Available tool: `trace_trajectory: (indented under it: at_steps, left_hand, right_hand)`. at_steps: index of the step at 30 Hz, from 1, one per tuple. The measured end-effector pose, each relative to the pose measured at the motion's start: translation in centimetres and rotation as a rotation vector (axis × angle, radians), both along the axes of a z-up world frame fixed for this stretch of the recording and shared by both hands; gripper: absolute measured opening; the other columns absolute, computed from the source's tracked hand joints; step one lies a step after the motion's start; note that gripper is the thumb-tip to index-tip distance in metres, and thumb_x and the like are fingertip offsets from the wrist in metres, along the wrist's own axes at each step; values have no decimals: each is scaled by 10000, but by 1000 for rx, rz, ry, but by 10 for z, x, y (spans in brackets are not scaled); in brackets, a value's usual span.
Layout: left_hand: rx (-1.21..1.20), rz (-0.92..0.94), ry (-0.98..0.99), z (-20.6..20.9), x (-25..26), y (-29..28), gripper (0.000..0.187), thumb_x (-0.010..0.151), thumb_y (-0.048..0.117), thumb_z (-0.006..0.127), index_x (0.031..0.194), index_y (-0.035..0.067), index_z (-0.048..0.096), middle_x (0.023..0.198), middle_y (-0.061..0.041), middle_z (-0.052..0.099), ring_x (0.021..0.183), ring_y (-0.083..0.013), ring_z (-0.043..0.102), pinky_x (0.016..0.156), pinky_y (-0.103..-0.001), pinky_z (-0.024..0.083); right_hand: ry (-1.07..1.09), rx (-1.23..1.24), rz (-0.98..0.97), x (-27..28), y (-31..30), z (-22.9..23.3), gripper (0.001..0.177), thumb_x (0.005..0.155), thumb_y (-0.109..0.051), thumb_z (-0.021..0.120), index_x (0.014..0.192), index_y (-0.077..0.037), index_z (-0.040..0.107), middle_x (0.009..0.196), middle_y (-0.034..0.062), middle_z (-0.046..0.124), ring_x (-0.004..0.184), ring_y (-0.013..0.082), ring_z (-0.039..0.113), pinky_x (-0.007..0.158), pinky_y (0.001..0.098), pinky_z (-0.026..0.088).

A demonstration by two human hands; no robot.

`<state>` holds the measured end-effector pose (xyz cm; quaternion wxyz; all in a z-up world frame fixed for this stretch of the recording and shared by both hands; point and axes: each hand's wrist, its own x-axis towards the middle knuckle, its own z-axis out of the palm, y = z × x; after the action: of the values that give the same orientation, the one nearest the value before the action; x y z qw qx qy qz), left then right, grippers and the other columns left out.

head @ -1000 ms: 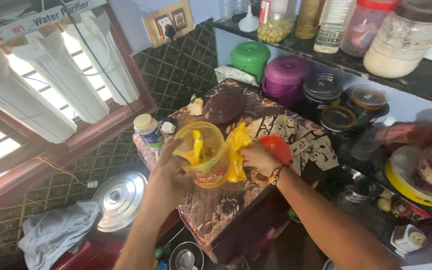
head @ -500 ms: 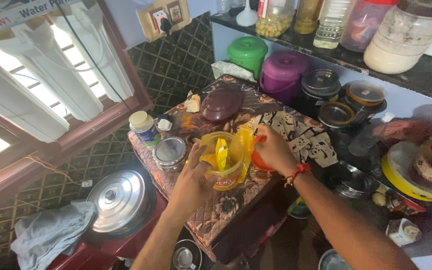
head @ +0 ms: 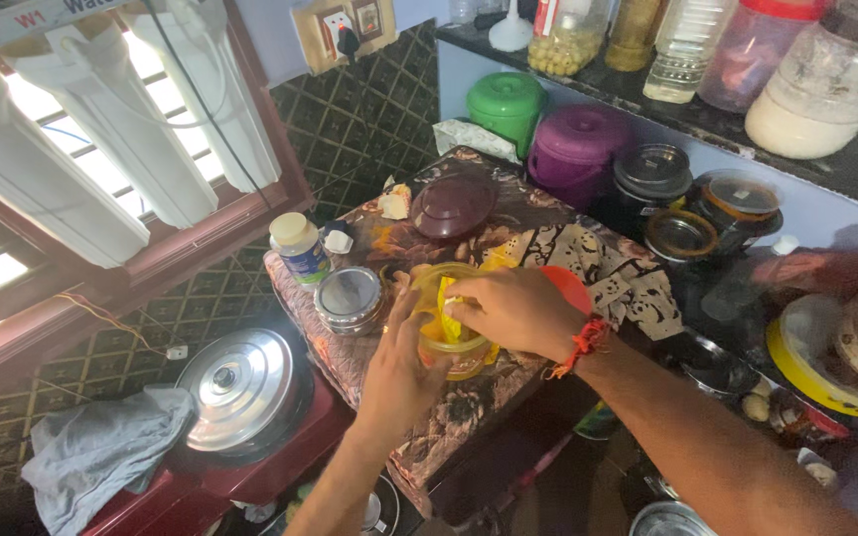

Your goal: The person opens a white-lidded container, wipes its lid with a cloth, and closes it. They then open a red-lidded jar, wipe its lid, remove yellow packets from inside, and transfer the packet contents into a larger translucent plastic jar, handling the packets and jar by hand.

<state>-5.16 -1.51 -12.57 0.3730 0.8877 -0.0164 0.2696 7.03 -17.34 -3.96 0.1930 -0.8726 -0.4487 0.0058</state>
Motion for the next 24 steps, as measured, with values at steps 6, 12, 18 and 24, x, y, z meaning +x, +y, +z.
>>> trace_trajectory:
  at_steps: [6,12,18,24]
  left_hand:
    - [38,67,-132,-16,-4,-13,551,779,128,827,1209,-24,518,1555,-249,396,1457,-431,399,1116,-470,437]
    - [60,52,-208,-25,-11,-11,530,802,90,808,1221,-29,506,1536,-292,403,1470,-471,384,1142,-495,420]
    - [29,24,-184,-16,-13,-9,533,799,81,793,1231,-34,504,1524,-300,403,1466,-485,355,1167,-526,342]
    - [-48,52,-213,12,2,-6,569,845,116,772,1326,-18,499,1493,-260,494,1434,-415,442,1178,-472,347]
  right_hand:
    - [11,39,1,2,14,-4,254,871,-279,650,1005,-115,791,955,134,766,912,330,721,814,460,553]
    - [123,384,105,27,-2,3,192,872,-169,696,996,-36,757,966,124,778,888,216,765,799,339,572]
    - [482,535,-117,49,-26,17,178,919,-135,667,1028,-37,768,899,50,751,806,86,669,723,270,530]
    - [907,881,95,79,-39,9,124,943,-74,648,1042,-23,702,989,11,706,907,70,640,822,242,532]
